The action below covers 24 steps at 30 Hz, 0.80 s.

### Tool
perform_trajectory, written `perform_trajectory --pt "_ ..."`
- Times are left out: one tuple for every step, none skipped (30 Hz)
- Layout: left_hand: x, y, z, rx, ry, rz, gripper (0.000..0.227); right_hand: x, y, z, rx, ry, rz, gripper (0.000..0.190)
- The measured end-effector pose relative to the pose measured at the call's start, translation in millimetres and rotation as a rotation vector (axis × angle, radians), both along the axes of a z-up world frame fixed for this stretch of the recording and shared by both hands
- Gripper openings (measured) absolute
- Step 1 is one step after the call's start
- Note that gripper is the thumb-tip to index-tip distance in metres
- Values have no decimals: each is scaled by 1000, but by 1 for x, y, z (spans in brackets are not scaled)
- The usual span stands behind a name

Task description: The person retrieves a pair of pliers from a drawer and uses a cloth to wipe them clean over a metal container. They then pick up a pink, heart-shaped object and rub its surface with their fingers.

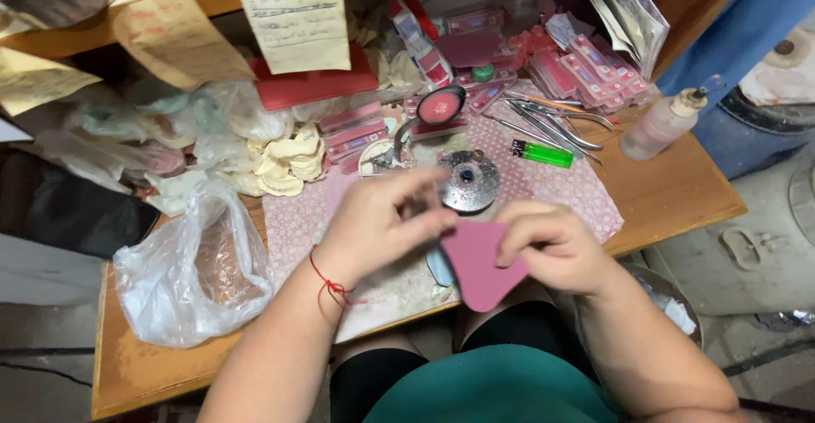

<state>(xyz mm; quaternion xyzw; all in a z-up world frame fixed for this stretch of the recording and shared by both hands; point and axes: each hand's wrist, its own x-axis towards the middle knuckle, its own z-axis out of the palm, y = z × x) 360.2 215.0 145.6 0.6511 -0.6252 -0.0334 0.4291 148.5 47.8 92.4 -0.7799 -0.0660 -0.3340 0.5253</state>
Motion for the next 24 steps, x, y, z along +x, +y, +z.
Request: perform_trajectory --pt "-5 0 -3 170 208 -83 47 3 2 0 -30 39 20 15" --pt "-10 0 -6 341 414 -167 32 6 5 -1 -60 77 40 17" --pt "-10 -3 -8 342 415 -169 32 8 2 -6 -60 79 38 17" --pt "-9 -5 -9 359 581 -157 25 9 -1 -11 83 129 -31 13" --pt "-8 -7 -9 374 744 -141 18 12 -4 -16 225 177 -97 21" --pt "-3 -9 -18 373 743 -140 18 16 -1 -18 225 176 -96 21" --pt "2 -12 -27 337 823 -58 17 20 2 -20 463 148 5 35" --pt "7 -14 -37 299 901 26 16 24 5 -22 701 119 106 58" --pt "5 -17 -42 301 903 28 16 25 5 -25 704 122 107 58" --pt "3 -21 -46 324 876 55 15 27 4 -28 676 180 68 55" --pt "2 -24 -50 347 846 81 15 28 3 -30 647 236 29 57" --pt "2 -23 -45 350 846 82 15 29 -4 -30 650 236 29 57" --pt "1 -22 -41 376 795 95 21 29 -11 -29 645 220 -111 51" --pt "1 -22 -36 402 744 107 29 29 -18 -29 639 205 -251 45" --pt "1 -19 -28 403 745 106 29 30 -20 -25 640 206 -253 45" --pt "1 -16 -21 404 690 161 25 31 -21 -22 669 179 -323 38" --pt "2 -13 -14 406 634 217 23 32 -21 -20 698 153 -394 32" --pt "7 -14 -20 409 636 216 23 34 -19 -21 701 156 -396 32" --pt "11 -14 -27 390 551 256 22 36 -16 -24 709 162 -350 31" --pt "16 -15 -33 370 465 294 24 38 -12 -26 718 168 -305 30" --pt "15 -14 -29 371 466 294 24 37 -18 -27 719 168 -306 30" --pt "14 -13 -25 339 474 301 24 36 -23 -27 694 129 -364 27" --pt "13 -13 -21 307 482 308 25 36 -27 -28 668 91 -422 25" --pt "14 -12 -21 307 483 307 25 34 -28 -29 668 92 -423 25"
